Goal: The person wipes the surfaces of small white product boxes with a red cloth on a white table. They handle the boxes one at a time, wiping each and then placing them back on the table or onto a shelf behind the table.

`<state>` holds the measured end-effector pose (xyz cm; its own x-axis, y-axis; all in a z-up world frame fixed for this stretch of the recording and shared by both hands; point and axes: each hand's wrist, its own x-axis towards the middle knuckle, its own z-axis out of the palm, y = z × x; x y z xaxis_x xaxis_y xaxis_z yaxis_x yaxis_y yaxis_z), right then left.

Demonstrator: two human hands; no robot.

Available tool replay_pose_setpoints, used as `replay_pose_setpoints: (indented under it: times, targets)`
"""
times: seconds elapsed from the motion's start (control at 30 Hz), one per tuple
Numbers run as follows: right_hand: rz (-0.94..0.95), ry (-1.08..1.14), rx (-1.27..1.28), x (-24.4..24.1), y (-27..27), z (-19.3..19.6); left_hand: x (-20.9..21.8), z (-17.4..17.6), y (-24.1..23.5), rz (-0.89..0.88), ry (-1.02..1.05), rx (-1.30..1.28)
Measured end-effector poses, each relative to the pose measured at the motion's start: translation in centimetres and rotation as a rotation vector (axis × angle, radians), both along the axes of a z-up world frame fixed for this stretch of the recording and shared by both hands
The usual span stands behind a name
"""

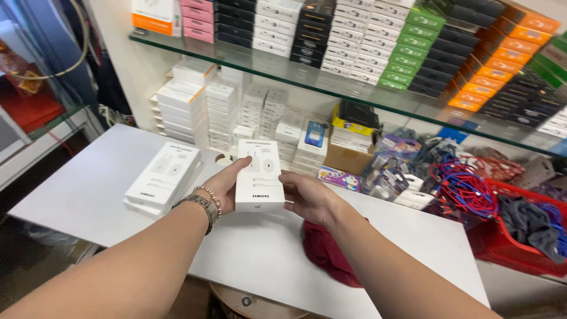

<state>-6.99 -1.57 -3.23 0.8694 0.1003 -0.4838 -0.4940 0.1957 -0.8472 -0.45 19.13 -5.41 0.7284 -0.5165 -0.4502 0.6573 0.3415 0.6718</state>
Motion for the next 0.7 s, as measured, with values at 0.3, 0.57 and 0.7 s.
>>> replay_pose_setpoints:
  times: [0.3, 0.57, 0.7]
  targets:
    - [0.421, 0.020, -1.522, -12.9, -5.4, -2.4, -3.4, 4.4, -4.3, 0.136, 0.083, -0.020]
    - [-0.344, -0.650, -0.622, -3.2, -7.2, 4.2, -4.4, 5.7, -4.6, -0.004, -0.029, -0.191]
    - [-0.183, -0.837, -0.885, 1.3, -0.5, 9.0, -5.5, 5.8, -6.1, -0.112, -0.132, -0.331]
